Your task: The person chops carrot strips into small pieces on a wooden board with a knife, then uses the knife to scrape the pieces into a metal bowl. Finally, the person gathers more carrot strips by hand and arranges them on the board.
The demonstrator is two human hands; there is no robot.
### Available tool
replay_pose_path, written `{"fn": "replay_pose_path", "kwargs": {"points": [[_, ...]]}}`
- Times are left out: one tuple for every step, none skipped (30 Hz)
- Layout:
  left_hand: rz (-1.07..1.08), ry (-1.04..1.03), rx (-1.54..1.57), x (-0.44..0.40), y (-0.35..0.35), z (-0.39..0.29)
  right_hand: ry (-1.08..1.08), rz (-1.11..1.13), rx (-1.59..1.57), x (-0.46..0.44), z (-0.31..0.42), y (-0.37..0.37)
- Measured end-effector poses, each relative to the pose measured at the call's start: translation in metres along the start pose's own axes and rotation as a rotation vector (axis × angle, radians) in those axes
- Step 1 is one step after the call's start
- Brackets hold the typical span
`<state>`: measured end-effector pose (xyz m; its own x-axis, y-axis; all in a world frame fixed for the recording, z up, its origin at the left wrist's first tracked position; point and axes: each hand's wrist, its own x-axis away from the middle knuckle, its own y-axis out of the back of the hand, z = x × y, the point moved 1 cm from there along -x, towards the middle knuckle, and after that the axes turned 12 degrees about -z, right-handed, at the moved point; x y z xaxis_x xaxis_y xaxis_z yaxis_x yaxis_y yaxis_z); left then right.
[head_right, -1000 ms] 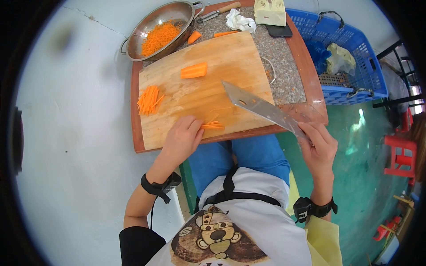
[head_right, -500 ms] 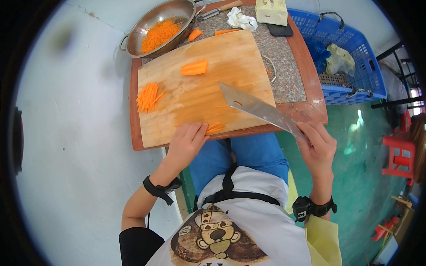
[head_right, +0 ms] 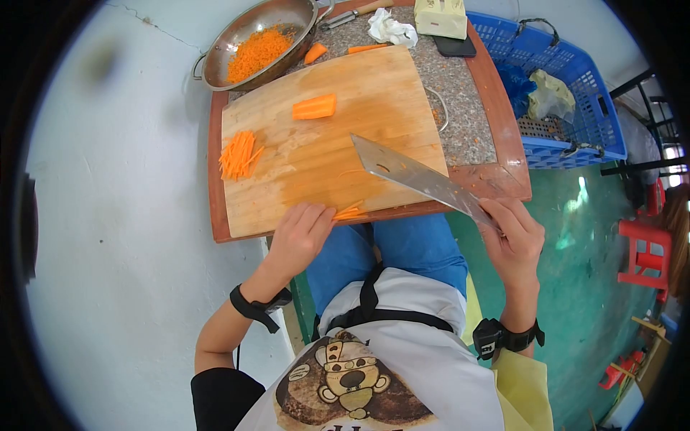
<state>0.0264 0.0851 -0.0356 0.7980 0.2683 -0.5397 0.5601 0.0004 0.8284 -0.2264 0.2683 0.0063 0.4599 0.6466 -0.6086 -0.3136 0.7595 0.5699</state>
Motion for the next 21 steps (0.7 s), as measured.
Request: {"fn": "replay_pose_path", "kwargs": {"points": [[0.040, -0.006, -0.019, -0.001, 0.001, 0.000, -0.013, 0.004, 0.000, 0.000, 0.000, 0.000], [0.080, -0.012, -0.039, -0.001, 0.001, 0.000, -0.014, 0.004, -0.001, 0.000, 0.000, 0.000], [0.080, -0.012, -0.040, -0.001, 0.001, 0.000, -0.008, 0.000, -0.002, 0.001, -0.001, 0.000], [0.076, -0.030, -0.038, -0.001, 0.001, 0.001, -0.002, -0.004, -0.002, 0.001, -0.001, 0.000], [0.072, -0.048, -0.038, -0.001, 0.001, 0.002, -0.002, -0.004, -0.004, 0.001, -0.001, 0.000], [0.074, -0.047, -0.043, -0.001, 0.001, 0.003, -0.004, -0.003, 0.009, 0.000, -0.001, 0.000], [0.070, -0.050, -0.016, 0.001, 0.001, 0.005, -0.006, -0.001, 0.020, 0.000, 0.000, 0.000], [0.065, -0.054, 0.008, 0.001, 0.001, 0.008, -0.004, -0.003, 0.011, 0.000, 0.001, 0.000], [0.071, -0.052, 0.001, 0.002, 0.002, 0.012, -0.020, -0.005, 0.010, 0.000, 0.002, -0.002], [0.083, -0.026, -0.015, 0.001, 0.002, 0.012, -0.034, -0.008, 0.008, 0.001, 0.002, -0.002], [0.094, 0.002, -0.030, 0.000, 0.002, 0.013, -0.033, -0.008, -0.001, 0.001, 0.002, -0.002], [0.096, 0.004, -0.037, 0.000, 0.001, 0.014, -0.038, -0.004, 0.008, 0.002, 0.001, -0.002], [0.126, 0.065, -0.059, 0.001, 0.000, 0.016, -0.043, -0.001, 0.018, 0.002, 0.001, -0.002], [0.155, 0.126, -0.080, 0.001, -0.002, 0.019, -0.040, -0.001, 0.012, 0.001, 0.001, -0.003], [0.155, 0.128, -0.085, -0.001, -0.003, 0.022, -0.026, -0.002, 0.008, 0.001, 0.000, -0.003], [0.137, 0.240, -0.060, -0.003, -0.004, 0.028, -0.012, -0.004, 0.004, 0.000, 0.001, -0.004], [0.119, 0.351, -0.033, -0.004, -0.005, 0.032, -0.012, -0.004, 0.002, 0.000, 0.002, -0.006], [0.119, 0.350, -0.031, -0.005, -0.003, 0.033, -0.053, 0.006, -0.015, -0.001, 0.005, -0.007], [0.103, 0.469, 0.045, -0.008, 0.000, 0.035, -0.096, 0.014, -0.027, 0.000, 0.007, -0.007], [0.087, 0.585, 0.127, -0.011, 0.001, 0.036, -0.100, 0.011, -0.013, 0.000, 0.010, -0.007], [0.086, 0.577, 0.141, -0.015, 0.003, 0.034, -0.143, 0.032, 0.001, -0.002, 0.013, -0.008]]}}
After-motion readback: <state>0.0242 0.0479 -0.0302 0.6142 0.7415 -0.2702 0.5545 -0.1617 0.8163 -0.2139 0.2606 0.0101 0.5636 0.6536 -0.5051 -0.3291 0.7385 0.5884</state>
